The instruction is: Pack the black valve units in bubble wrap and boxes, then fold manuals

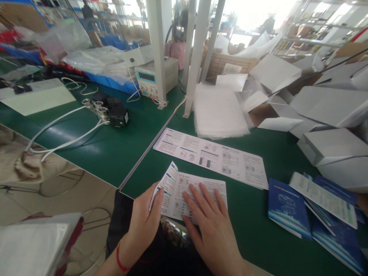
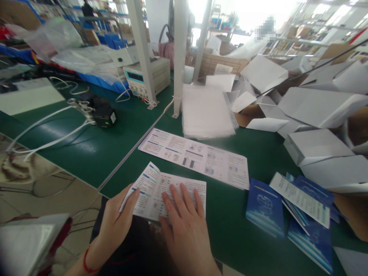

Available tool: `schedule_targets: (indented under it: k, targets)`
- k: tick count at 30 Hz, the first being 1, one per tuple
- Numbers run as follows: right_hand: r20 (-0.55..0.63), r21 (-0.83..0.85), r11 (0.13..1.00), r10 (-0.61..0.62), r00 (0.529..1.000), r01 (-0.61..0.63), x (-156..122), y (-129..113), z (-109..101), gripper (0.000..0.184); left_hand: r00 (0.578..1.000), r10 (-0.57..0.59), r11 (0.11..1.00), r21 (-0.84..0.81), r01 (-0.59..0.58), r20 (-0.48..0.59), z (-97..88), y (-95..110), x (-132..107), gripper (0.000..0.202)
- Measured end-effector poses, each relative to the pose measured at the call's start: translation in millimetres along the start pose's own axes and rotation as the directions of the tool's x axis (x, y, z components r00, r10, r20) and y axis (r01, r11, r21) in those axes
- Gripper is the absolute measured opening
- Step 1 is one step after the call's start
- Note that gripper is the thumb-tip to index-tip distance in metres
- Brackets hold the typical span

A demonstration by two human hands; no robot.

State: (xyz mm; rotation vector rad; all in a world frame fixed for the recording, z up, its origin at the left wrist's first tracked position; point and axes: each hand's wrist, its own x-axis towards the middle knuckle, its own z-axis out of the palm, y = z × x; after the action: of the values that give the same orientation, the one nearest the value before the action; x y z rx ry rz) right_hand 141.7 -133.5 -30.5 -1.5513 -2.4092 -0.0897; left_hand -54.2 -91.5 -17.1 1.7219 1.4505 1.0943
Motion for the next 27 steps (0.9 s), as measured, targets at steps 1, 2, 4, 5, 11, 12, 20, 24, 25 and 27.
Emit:
schedule_targets:
  k: [1,2,4,5,11,12,20,24,25,27]
  targets:
    - [0.004,0.000,1.000,0.000,1.000,0.000,-0.1,0.0,0.1,0.044,1.000,0.010,1.000,0.009,-0.010,0.009,-0.4,-0.3,-0.1,0.034]
    - [0.008,0.000,1.000,0.000,1.000,0.000,-0.1,-0.2,0.1,0.044,0.999,0.037,0.999,0.017,-0.037,0.028,-1.1,-0.8,-0.3,0.034]
    - [0.011,0.007,1.000,0.002,1.000,-0.002,-0.1,-0.5,0.2,0.044,0.982,0.163,0.986,0.029,-0.167,0.096,-2.7,-1.8,-0.9,0.037]
    - [0.014,0.015,1.000,0.004,1.000,-0.004,-0.2,-0.7,0.3,0.046,0.958,0.250,0.966,0.030,-0.257,0.140,-3.1,-2.3,-1.2,0.041]
    - [0.020,0.127,0.991,0.043,0.999,-0.046,-0.9,-0.7,1.1,0.051,0.852,0.451,0.839,0.199,-0.507,0.267,7.4,-5.3,2.5,0.038]
    - [0.021,0.143,0.988,0.054,0.998,-0.056,-1.1,-0.7,1.1,0.050,0.845,0.456,0.813,0.255,-0.523,0.280,10.8,-6.4,4.3,0.037]
    - [0.021,0.135,0.990,0.042,0.999,-0.045,-4.7,0.5,2.1,0.049,0.762,0.390,0.538,0.544,-0.644,0.517,21.0,-13.6,11.7,0.055]
    - [-0.072,0.078,0.997,0.014,0.997,-0.008,-14.2,7.5,4.2,0.047,0.741,0.365,0.463,0.581,-0.669,0.563,20.3,-9.0,10.5,0.060]
    - [-0.101,0.049,0.999,0.016,0.995,-0.011,-17.5,9.8,4.5,0.045,0.733,0.364,0.450,0.581,-0.678,0.574,20.3,-7.8,10.6,0.060]
    - [-0.150,-0.016,0.999,0.029,0.988,-0.032,-24.6,14.8,4.1,0.042,0.715,0.367,0.431,0.572,-0.698,0.595,21.3,-5.7,11.2,0.058]
